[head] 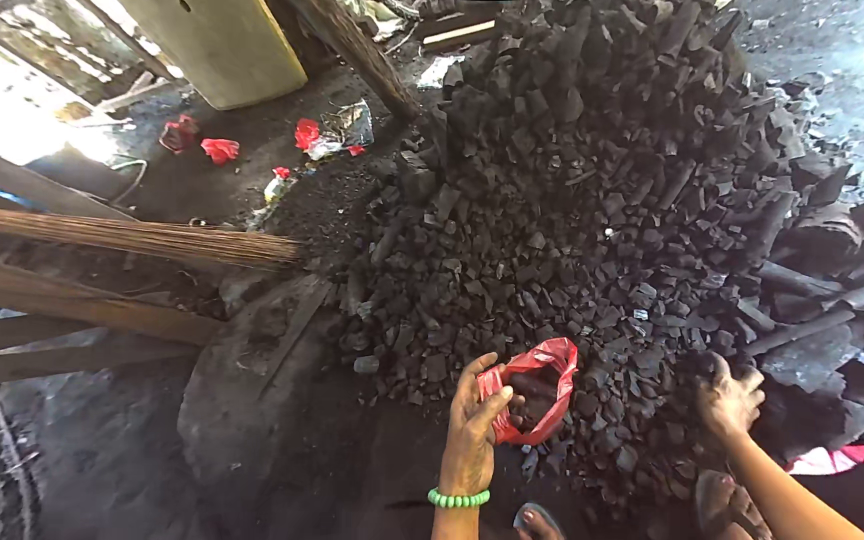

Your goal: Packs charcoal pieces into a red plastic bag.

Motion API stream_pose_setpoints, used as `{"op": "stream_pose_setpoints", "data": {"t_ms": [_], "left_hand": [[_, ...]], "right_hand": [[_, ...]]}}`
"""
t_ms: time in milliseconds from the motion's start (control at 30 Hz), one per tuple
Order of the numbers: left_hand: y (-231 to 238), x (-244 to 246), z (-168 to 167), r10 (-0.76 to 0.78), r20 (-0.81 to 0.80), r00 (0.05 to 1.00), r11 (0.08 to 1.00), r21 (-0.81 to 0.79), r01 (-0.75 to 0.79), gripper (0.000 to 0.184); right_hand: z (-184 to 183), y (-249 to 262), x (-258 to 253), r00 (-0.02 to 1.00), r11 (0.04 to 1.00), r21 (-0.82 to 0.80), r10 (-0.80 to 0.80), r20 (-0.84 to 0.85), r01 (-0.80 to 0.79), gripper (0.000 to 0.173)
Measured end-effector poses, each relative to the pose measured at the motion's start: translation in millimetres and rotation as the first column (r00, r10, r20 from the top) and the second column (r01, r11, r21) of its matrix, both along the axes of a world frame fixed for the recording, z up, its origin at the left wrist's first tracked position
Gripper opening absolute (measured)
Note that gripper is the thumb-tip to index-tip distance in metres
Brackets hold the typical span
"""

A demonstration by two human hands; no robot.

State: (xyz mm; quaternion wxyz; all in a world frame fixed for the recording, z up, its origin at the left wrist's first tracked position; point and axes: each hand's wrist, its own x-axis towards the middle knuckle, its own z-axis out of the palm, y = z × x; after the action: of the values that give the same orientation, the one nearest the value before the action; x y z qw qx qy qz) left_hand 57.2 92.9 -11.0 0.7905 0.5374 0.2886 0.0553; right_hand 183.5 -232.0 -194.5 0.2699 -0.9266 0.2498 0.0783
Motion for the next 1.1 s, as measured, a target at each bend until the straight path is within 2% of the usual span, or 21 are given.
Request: {"op": "stream_pose_setpoints", "data": {"t_ms": [67,167,233,300,367,433,500,567,667,733,833,933,1000,1033,1100], "left_hand": [[-1,0,1,0.004,-0.006,1.000,1.000,0.002,-0.004,0.052],[-2,-1,3,-0.001,-0.006,1.000,1.000,0.007,0.001,0.052],[-2,-2,5,-0.020,0.011,1.000,1.000,0.008,0.020,0.054],[-3,-5,10,-0.035,0.050,0.998,0.999,-0.002,0.035,0.057],[-2,-12,18,-0.024,0.134,0.991,0.999,-0.020,0.027,0.060],[2,-21,25,0.015,0.232,0.972,0.999,-0.038,-0.006,0.064],[7,-28,33,0.076,0.272,0.959,0.997,-0.047,-0.066,0.066],[10,-35,40,0.129,0.299,0.945,0.991,-0.065,-0.115,0.067],[8,-41,47,0.164,0.323,0.932,0.986,-0.064,-0.151,0.066],[5,-41,49,0.188,0.306,0.933,0.982,-0.041,-0.185,0.064],[0,-40,50,0.222,0.270,0.937,0.973,-0.003,-0.229,0.054],[-6,-37,52,0.231,0.236,0.944,0.970,0.017,-0.242,0.052],[-9,-36,53,0.218,0.221,0.951,0.973,0.032,-0.230,0.048],[-11,-36,53,0.208,0.213,0.955,0.974,0.042,-0.222,0.047],[-13,-37,53,0.161,0.186,0.969,0.982,0.071,-0.177,0.048]], "right_hand": [[-5,5,-1,0.998,1.000,0.016,-0.003,0.066,0.002,0.040],[-5,9,-10,0.989,0.995,0.079,-0.067,0.133,0.057,0.034],[-3,5,-23,0.980,0.976,0.211,-0.088,0.179,0.049,0.038],[-5,0,-34,0.959,0.934,0.340,-0.189,0.213,0.109,0.044],[-4,-1,-36,0.956,0.926,0.325,-0.252,0.151,0.193,0.047],[-7,-4,-33,0.975,0.949,0.237,-0.220,0.025,0.208,0.059],[-16,-1,-33,0.991,0.968,0.218,-0.112,-0.066,0.124,0.076],[-19,14,-34,0.997,0.960,0.276,-0.028,-0.074,0.047,0.088],[-10,49,-42,0.993,0.974,0.225,0.007,-0.120,0.021,0.102],[-5,65,-50,0.994,0.987,0.160,0.031,-0.106,-0.014,0.097],[-5,71,-57,0.993,0.987,0.131,0.104,-0.057,-0.096,0.079],[-2,62,-56,0.997,0.963,0.261,0.074,-0.009,-0.069,0.072],[5,58,-53,0.997,0.853,0.516,-0.072,-0.025,0.074,0.071],[6,58,-51,0.990,0.756,0.642,-0.138,-0.037,0.129,0.070],[21,64,-48,0.985,0.512,0.847,-0.156,-0.074,0.144,0.063]]}}
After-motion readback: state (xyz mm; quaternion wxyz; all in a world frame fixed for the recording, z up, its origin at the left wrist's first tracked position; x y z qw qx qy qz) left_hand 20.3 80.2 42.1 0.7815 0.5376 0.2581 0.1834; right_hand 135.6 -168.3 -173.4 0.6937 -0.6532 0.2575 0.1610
